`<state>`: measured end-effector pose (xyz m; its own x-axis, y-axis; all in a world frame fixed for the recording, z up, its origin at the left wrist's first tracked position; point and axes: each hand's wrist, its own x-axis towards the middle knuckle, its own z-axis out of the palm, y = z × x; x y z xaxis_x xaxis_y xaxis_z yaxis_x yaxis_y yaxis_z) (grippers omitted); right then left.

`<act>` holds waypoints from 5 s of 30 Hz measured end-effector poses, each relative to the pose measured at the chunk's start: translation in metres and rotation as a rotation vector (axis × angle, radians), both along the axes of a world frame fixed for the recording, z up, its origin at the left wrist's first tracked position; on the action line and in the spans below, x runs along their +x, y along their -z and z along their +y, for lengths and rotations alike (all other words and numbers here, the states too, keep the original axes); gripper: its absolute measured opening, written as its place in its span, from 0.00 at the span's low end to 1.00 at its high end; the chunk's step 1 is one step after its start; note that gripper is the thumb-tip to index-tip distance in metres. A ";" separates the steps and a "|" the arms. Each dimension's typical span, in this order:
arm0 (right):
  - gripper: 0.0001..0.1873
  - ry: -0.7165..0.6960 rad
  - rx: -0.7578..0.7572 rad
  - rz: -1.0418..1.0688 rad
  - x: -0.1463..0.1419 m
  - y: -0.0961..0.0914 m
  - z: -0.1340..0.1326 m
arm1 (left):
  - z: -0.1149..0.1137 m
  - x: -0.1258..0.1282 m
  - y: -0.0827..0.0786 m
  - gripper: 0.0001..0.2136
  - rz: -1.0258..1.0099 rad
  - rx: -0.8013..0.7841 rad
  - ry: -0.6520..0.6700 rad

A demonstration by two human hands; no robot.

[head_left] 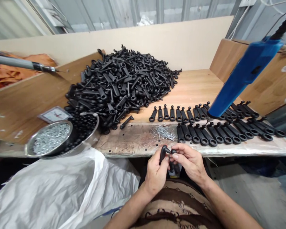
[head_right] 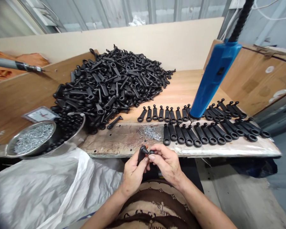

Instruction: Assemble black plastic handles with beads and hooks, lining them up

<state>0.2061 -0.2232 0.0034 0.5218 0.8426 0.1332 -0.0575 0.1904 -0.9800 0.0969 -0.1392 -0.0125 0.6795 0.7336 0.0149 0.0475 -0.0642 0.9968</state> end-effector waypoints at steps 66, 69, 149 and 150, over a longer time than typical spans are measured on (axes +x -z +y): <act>0.12 -0.491 -0.465 -1.925 0.010 -0.008 0.287 | 0.214 -0.040 0.005 0.08 -0.786 -0.302 -0.523; 0.11 -0.534 -0.492 -1.925 0.019 -0.013 0.257 | 0.213 -0.043 0.005 0.10 -0.796 -0.362 -0.455; 0.13 -0.224 -0.246 -1.640 -0.005 0.030 0.190 | 0.176 0.001 0.033 0.11 -0.221 -0.055 -0.608; 0.14 -0.234 -0.255 -1.618 -0.004 0.029 0.190 | 0.172 0.003 0.032 0.11 -0.249 -0.077 -0.630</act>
